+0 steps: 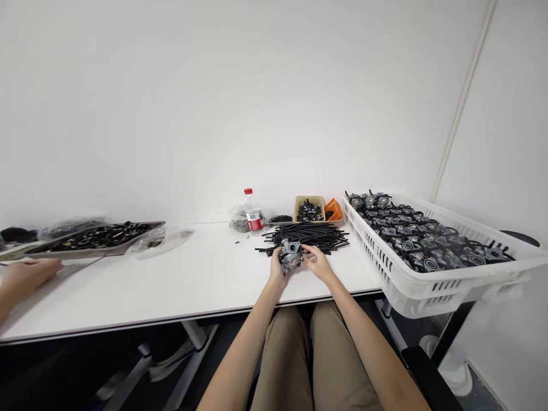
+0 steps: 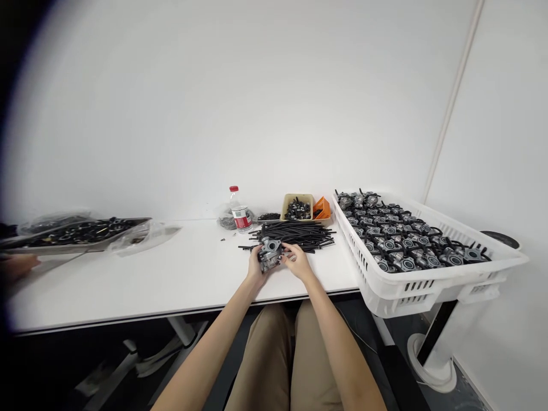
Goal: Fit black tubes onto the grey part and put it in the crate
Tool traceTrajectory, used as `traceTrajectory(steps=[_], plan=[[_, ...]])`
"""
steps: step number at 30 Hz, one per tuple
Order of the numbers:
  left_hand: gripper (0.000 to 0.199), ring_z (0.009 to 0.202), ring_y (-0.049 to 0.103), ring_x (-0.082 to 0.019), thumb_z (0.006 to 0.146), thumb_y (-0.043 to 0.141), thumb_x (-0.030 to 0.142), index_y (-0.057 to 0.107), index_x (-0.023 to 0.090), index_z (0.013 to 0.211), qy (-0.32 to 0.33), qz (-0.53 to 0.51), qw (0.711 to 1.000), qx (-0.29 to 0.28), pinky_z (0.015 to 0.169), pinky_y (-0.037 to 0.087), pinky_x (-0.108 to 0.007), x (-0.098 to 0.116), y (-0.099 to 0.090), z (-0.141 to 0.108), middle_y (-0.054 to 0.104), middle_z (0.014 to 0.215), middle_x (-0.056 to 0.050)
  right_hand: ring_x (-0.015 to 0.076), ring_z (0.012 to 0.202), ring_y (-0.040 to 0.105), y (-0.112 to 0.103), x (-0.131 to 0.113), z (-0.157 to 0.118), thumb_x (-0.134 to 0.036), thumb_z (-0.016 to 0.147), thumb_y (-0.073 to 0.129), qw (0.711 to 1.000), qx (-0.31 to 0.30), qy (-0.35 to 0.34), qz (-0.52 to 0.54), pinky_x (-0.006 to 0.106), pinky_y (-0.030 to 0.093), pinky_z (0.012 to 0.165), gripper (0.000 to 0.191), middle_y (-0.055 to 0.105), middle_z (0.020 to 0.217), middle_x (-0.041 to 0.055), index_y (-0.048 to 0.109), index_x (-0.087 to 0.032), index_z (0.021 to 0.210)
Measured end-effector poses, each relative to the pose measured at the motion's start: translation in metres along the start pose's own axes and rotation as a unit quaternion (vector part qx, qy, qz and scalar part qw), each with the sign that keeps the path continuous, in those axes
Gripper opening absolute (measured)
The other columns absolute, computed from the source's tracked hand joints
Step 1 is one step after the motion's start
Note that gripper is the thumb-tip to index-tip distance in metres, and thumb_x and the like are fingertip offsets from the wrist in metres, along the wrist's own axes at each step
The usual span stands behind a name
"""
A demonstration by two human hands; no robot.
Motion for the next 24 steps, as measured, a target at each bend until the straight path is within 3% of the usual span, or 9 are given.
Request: traceTrajectory(steps=[6,11,14,18,24], plan=[[0.025,0.050,0.057,-0.015,0.075,0.051,0.041,0.054,0.017,0.082,0.009,0.002,1.000,-0.012,0.043,0.045,-0.021,0.003,0.004,-0.006,0.060,0.066,-0.002,0.0245,0.100,0.055,0.000,-0.006,-0.002,-0.041,0.071,0.068,0.999,-0.035,-0.006,0.038,0.032,0.048,0.077,0.047,0.050,0.126,0.0106,0.063,-0.019,0.114],[0.026,0.049,0.057,-0.017,0.077,0.044,0.040,0.055,0.016,0.079,0.007,-0.006,1.000,-0.023,0.041,0.044,-0.023,0.005,0.006,-0.009,0.060,0.066,-0.003,0.0294,0.117,0.046,0.001,-0.018,-0.005,-0.041,0.068,0.075,0.990,-0.072,0.017,0.123,0.043,0.041,0.094,0.045,0.048,0.132,0.0103,0.060,-0.020,0.105],[0.025,0.047,0.055,-0.017,0.076,0.046,0.039,0.055,0.016,0.078,0.002,-0.013,1.000,-0.027,0.041,0.043,-0.023,0.004,0.006,-0.009,0.059,0.064,-0.003,0.0291,0.123,0.042,0.001,-0.029,-0.007,-0.038,0.064,0.079,0.976,-0.098,0.042,0.189,0.043,0.039,0.098,0.060,0.047,0.133,0.0098,0.055,-0.022,0.117],[0.026,0.046,0.053,-0.016,0.075,0.047,0.040,0.055,0.016,0.076,-0.016,-0.009,0.999,-0.035,0.042,0.042,-0.023,0.000,0.005,-0.009,0.058,0.062,-0.003,0.0298,0.123,0.042,0.001,-0.035,-0.008,-0.039,0.060,0.080,0.966,-0.109,0.084,0.219,0.042,0.040,0.097,0.077,0.049,0.132,0.0079,0.050,-0.024,0.129],[0.023,0.059,0.058,-0.016,0.070,0.058,0.037,0.059,0.014,0.075,-0.017,0.010,0.995,-0.094,0.053,0.046,-0.021,-0.005,0.008,-0.010,0.061,0.070,-0.003,0.0311,0.111,0.051,0.001,-0.027,-0.007,-0.033,0.056,0.078,0.963,-0.064,0.125,0.232,0.041,0.044,0.092,0.058,0.059,0.116,0.0058,0.065,-0.022,0.112]])
Point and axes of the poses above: each hand's wrist, its own z-axis towards the middle knuckle, its own y-axis out of the palm, x = y × z, the point moved 1 cm from there along z, towards the middle knuckle
